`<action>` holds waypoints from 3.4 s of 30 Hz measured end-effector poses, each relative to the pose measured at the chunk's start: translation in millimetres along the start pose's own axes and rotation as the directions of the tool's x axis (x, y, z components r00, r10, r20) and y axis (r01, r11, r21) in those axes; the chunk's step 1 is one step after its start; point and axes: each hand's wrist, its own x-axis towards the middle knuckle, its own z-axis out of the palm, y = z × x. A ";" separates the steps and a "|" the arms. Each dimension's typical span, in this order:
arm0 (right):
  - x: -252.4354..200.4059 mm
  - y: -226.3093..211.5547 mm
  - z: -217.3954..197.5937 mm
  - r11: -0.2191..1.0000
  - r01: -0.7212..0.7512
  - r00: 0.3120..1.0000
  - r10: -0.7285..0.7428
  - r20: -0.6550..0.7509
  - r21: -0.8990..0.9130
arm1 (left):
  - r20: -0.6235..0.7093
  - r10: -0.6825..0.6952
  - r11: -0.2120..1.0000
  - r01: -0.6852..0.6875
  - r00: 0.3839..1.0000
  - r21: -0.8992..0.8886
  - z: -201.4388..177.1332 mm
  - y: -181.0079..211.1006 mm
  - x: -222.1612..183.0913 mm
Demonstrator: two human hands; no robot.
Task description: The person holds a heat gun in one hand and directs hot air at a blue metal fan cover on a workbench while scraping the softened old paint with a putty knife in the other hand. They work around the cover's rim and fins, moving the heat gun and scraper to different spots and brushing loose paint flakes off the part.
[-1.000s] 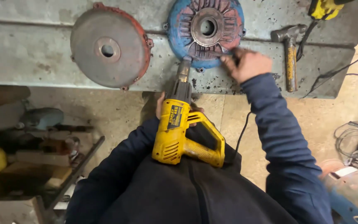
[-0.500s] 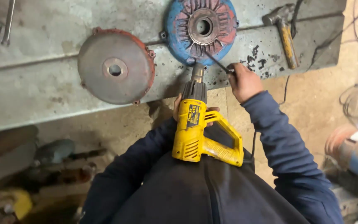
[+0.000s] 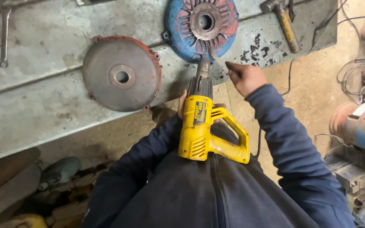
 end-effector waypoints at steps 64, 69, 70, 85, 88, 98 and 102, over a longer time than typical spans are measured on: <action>-22.8 -26.7 47.4 0.980 -0.194 0.968 0.184 -0.168 -0.042 | -0.215 -0.058 0.989 0.086 0.975 0.123 11.3 45.0 -43.6; -14.8 -17.3 52.8 0.979 -0.186 0.946 0.202 -0.254 0.087 | -0.122 -0.140 0.972 0.160 0.983 0.171 22.8 54.9 -43.6; -17.0 -15.8 60.5 0.981 -0.125 0.956 0.159 -0.246 0.146 | -0.099 -0.162 0.970 0.177 0.982 0.167 24.1 54.9 -46.9; -12.9 -35.2 44.0 0.929 -0.281 0.953 0.242 -0.179 -0.240 | -0.104 -0.142 0.968 0.160 0.984 0.194 22.7 68.8 -42.1; -7.9 -42.9 16.9 0.867 -0.370 0.926 0.373 -0.058 -0.334 | -0.142 -0.143 0.968 0.168 0.979 0.187 18.7 64.1 -43.5; -5.9 -18.0 -13.7 0.913 -0.326 0.939 0.283 -0.195 -0.245 | -0.186 -0.132 0.968 0.167 0.974 0.187 29.1 60.4 -39.8; 5.2 -1.2 -3.0 0.954 -0.293 0.951 0.283 -0.122 -0.069 | -0.138 -0.092 0.974 0.118 0.986 0.195 26.5 59.0 -39.2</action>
